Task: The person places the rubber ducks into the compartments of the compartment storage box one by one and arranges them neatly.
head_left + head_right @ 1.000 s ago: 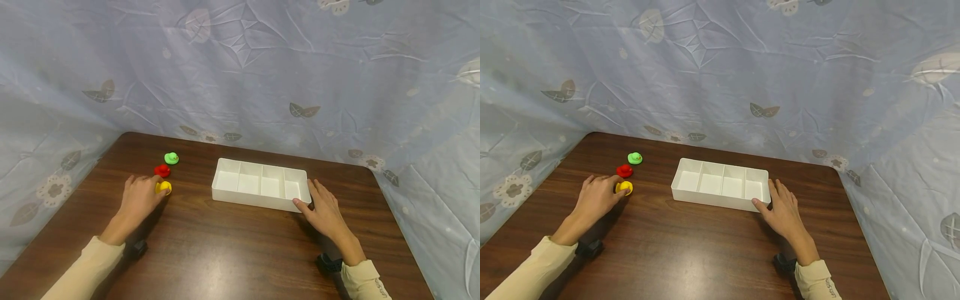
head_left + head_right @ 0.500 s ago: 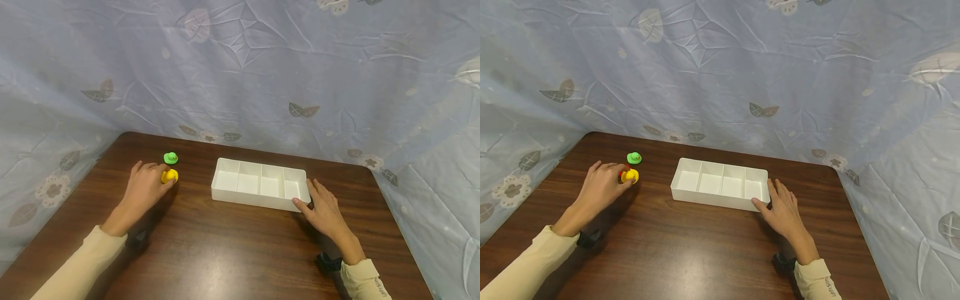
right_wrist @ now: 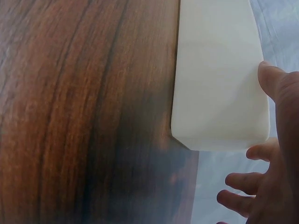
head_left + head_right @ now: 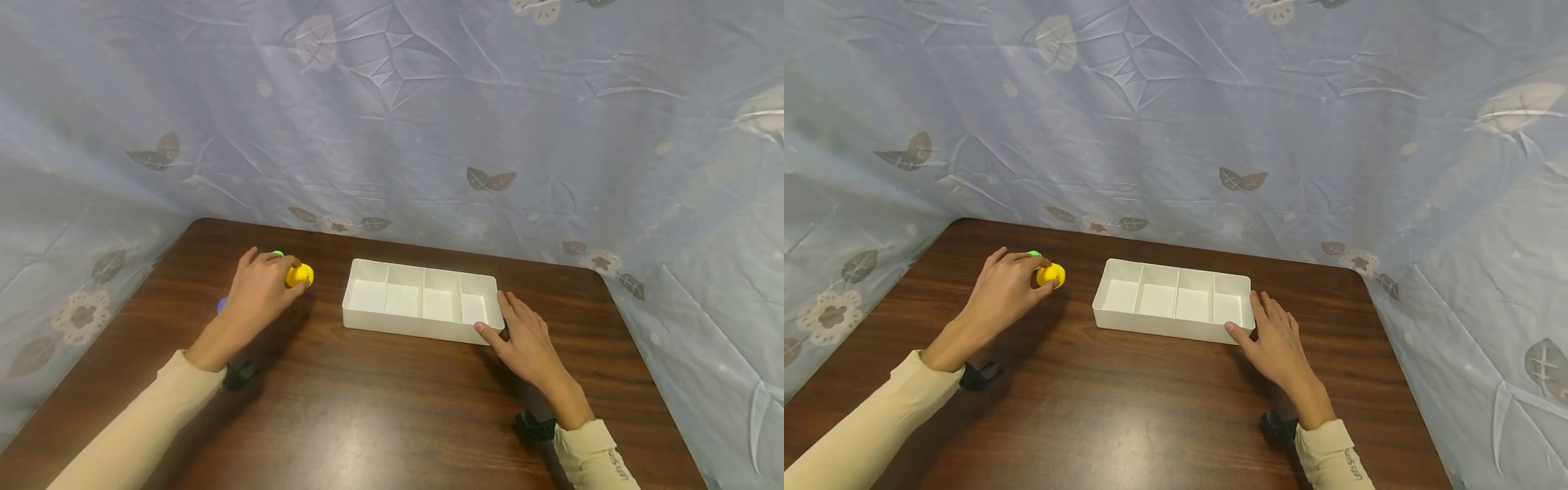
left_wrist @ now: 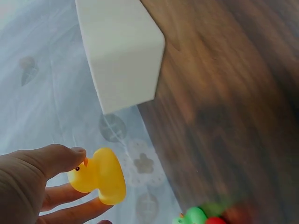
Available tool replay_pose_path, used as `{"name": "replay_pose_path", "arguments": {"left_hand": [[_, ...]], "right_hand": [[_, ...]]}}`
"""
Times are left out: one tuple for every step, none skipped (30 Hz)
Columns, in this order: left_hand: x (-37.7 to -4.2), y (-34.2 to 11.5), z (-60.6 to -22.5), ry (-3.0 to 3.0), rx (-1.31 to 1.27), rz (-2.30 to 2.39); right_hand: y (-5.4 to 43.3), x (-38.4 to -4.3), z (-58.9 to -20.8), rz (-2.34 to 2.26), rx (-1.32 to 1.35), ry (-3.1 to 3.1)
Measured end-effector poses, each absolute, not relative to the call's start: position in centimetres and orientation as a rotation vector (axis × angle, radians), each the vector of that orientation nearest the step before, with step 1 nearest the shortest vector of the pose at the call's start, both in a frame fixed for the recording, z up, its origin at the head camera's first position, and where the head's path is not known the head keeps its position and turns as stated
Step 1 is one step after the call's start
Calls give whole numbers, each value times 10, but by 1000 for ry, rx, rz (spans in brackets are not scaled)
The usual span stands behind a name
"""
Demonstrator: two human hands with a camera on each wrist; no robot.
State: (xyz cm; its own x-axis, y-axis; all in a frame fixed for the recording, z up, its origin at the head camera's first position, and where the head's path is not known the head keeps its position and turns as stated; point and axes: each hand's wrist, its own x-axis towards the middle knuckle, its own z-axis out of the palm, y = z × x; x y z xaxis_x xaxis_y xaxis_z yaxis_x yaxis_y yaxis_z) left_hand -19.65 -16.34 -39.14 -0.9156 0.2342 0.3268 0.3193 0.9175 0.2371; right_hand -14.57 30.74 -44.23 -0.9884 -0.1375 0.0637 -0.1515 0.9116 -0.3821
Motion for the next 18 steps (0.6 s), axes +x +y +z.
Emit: {"name": "replay_pose_path", "arguments": {"left_hand": [[-198, -160, -390, -2788, -421, -417], [-199, -157, -388, -2790, -428, -421], [-200, -154, -386, -2794, -435, -424], [-201, -151, -385, -2796, -445, -425], [-202, -148, -383, -2798, -452, -428], [-203, -145, -382, -2799, -460, -428], [-203, -142, -380, -2797, -467, -432], [-204, -139, -379, -2797, -475, -435], [-205, -136, -378, -2797, -484, -434], [-206, -133, -377, -2793, -495, -435], [-208, -131, -376, -2789, -506, -438], [-209, -128, -375, -2785, -517, -438], [-210, -125, -374, -2784, -528, -441], [-211, -121, -373, -2783, -540, -445], [-212, -118, -372, -2782, -552, -451], [-213, -115, -371, -2780, -565, -458], [-214, -111, -370, -2778, -580, -464], [-215, -107, -369, -2778, -593, -472]], "right_hand": [[308, -146, -443, 612, 229, -3036], [308, -146, -443, 611, 228, -3035], [309, -146, -443, 607, 228, -3035], [309, -146, -443, 604, 228, -3033], [309, -146, -443, 602, 227, -3033], [309, -146, -443, 598, 227, -3035], [309, -146, -443, 593, 228, -3037], [309, -146, -442, 586, 228, -3039], [309, -146, -442, 579, 228, -3043], [309, -146, -441, 576, 226, -3046], [309, -146, -441, 571, 226, -3049], [308, -146, -440, 567, 227, -3051], [308, -146, -440, 563, 226, -3051], [308, -146, -439, 562, 225, -3052], [308, -146, -439, 561, 224, -3054], [307, -146, -439, 562, 223, -3055], [307, -146, -439, 558, 223, -3056], [307, -146, -439, 556, 223, -3058]]}}
